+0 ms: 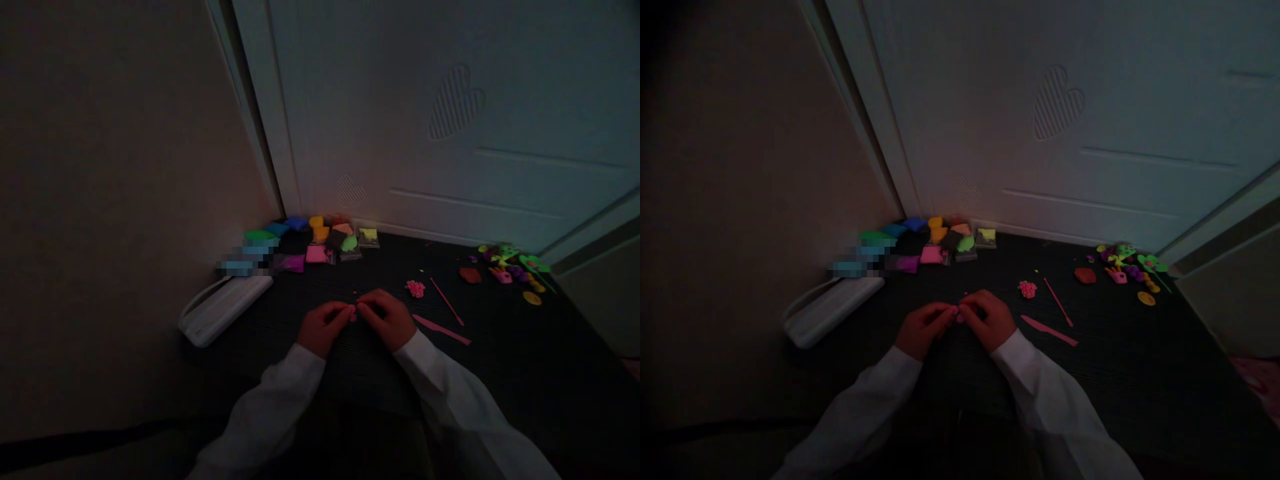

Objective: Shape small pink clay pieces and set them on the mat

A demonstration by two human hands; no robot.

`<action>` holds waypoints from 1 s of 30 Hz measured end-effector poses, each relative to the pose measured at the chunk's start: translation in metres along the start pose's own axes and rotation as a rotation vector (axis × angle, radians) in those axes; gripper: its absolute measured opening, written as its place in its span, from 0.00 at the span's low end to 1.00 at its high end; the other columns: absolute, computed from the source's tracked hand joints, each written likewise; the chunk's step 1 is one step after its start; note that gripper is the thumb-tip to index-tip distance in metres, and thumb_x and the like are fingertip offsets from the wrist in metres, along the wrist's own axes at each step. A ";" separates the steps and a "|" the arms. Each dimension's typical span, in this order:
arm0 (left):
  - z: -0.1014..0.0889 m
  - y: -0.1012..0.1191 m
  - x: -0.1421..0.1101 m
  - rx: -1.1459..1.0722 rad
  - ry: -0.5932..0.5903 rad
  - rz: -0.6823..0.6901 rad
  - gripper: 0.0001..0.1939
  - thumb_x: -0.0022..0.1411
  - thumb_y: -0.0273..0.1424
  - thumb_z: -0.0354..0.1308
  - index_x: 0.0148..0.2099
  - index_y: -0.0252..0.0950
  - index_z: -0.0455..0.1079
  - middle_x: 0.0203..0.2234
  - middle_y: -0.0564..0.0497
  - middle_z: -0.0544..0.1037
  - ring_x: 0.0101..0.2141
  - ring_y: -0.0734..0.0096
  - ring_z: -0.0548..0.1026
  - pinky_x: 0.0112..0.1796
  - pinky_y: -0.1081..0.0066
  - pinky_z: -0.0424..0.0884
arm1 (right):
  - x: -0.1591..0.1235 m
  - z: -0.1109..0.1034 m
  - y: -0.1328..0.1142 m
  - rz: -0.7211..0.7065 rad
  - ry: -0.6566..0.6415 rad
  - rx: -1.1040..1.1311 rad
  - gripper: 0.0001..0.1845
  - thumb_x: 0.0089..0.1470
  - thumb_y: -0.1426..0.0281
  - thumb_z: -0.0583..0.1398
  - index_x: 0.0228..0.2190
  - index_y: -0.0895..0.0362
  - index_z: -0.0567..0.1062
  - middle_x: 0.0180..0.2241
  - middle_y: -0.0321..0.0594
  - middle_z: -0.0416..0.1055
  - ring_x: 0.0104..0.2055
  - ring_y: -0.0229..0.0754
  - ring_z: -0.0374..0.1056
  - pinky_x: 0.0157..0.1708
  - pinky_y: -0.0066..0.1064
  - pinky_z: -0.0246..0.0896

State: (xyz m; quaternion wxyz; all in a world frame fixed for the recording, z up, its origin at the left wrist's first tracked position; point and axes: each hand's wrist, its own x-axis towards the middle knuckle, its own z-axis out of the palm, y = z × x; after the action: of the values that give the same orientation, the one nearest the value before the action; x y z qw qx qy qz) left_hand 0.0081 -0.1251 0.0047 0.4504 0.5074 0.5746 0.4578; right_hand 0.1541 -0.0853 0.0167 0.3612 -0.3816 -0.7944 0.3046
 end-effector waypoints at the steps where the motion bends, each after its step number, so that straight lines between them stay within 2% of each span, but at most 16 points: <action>1: 0.000 0.000 0.000 -0.001 -0.003 0.001 0.14 0.48 0.39 0.50 0.31 0.35 0.68 0.22 0.52 0.72 0.19 0.79 0.65 0.19 0.78 0.60 | 0.001 0.000 0.000 0.004 -0.010 0.006 0.08 0.47 0.67 0.53 0.30 0.55 0.70 0.27 0.37 0.66 0.30 0.36 0.62 0.31 0.29 0.57; 5: -0.001 0.005 0.000 -0.009 0.014 -0.013 0.14 0.48 0.39 0.51 0.32 0.35 0.68 0.22 0.52 0.72 0.20 0.78 0.66 0.20 0.77 0.60 | 0.003 -0.006 0.003 0.022 0.021 0.025 0.10 0.48 0.66 0.51 0.29 0.56 0.70 0.28 0.38 0.66 0.31 0.36 0.62 0.32 0.29 0.57; 12: -0.002 0.011 -0.001 -0.006 -0.020 -0.042 0.15 0.47 0.40 0.51 0.31 0.34 0.68 0.21 0.52 0.72 0.20 0.78 0.66 0.20 0.77 0.60 | 0.009 -0.022 0.022 0.154 0.299 -0.061 0.12 0.48 0.64 0.50 0.27 0.57 0.70 0.27 0.37 0.67 0.30 0.37 0.62 0.30 0.29 0.55; 17: 0.001 0.012 0.007 -0.039 0.073 -0.040 0.16 0.46 0.41 0.51 0.30 0.33 0.67 0.17 0.54 0.68 0.17 0.81 0.62 0.18 0.78 0.58 | 0.009 -0.022 0.024 0.159 0.323 -0.101 0.12 0.48 0.64 0.50 0.26 0.57 0.70 0.26 0.36 0.66 0.29 0.36 0.61 0.29 0.29 0.55; 19: 0.004 0.019 0.018 -0.060 0.112 -0.028 0.17 0.46 0.42 0.51 0.30 0.32 0.67 0.17 0.54 0.67 0.16 0.82 0.61 0.18 0.78 0.58 | 0.009 -0.022 0.024 0.149 0.312 -0.111 0.12 0.48 0.64 0.50 0.26 0.57 0.70 0.26 0.37 0.66 0.28 0.37 0.61 0.29 0.29 0.55; 21: 0.007 0.030 0.035 -0.077 0.155 0.066 0.18 0.45 0.43 0.51 0.30 0.32 0.67 0.16 0.55 0.67 0.17 0.81 0.62 0.19 0.78 0.58 | 0.009 -0.021 0.025 0.142 0.303 -0.127 0.12 0.47 0.64 0.50 0.26 0.57 0.70 0.25 0.37 0.66 0.28 0.37 0.61 0.28 0.29 0.54; 23: 0.010 0.038 0.057 -0.093 0.130 0.177 0.18 0.45 0.43 0.51 0.30 0.33 0.68 0.18 0.55 0.68 0.19 0.80 0.64 0.21 0.78 0.60 | 0.009 -0.021 0.026 0.140 0.302 -0.151 0.12 0.47 0.64 0.50 0.26 0.57 0.70 0.25 0.37 0.66 0.28 0.37 0.61 0.28 0.29 0.54; 25: 0.011 0.041 0.077 -0.090 0.073 0.228 0.17 0.43 0.42 0.53 0.28 0.32 0.68 0.19 0.54 0.69 0.21 0.79 0.65 0.24 0.77 0.61 | 0.010 -0.021 0.028 0.142 0.313 -0.176 0.12 0.47 0.65 0.50 0.25 0.57 0.70 0.25 0.37 0.66 0.28 0.37 0.61 0.28 0.29 0.54; 27: 0.010 0.038 0.090 -0.078 0.034 0.211 0.16 0.41 0.41 0.55 0.26 0.32 0.68 0.18 0.54 0.69 0.21 0.79 0.65 0.24 0.76 0.61 | 0.010 -0.020 0.029 0.142 0.329 -0.189 0.11 0.47 0.65 0.50 0.25 0.57 0.69 0.25 0.37 0.66 0.28 0.37 0.61 0.29 0.30 0.54; 30: 0.007 0.026 0.094 -0.041 0.024 0.139 0.15 0.42 0.41 0.55 0.25 0.32 0.69 0.16 0.54 0.69 0.20 0.79 0.64 0.24 0.76 0.60 | 0.012 -0.016 0.029 0.149 0.348 -0.189 0.10 0.47 0.66 0.51 0.26 0.56 0.69 0.25 0.38 0.65 0.28 0.37 0.60 0.29 0.30 0.55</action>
State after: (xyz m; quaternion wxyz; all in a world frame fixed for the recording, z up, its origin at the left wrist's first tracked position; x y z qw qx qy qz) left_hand 0.0116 -0.0297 0.0237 0.4209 0.5312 0.5337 0.5057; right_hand 0.1730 -0.0567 0.0081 0.4323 -0.5183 -0.7145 0.1842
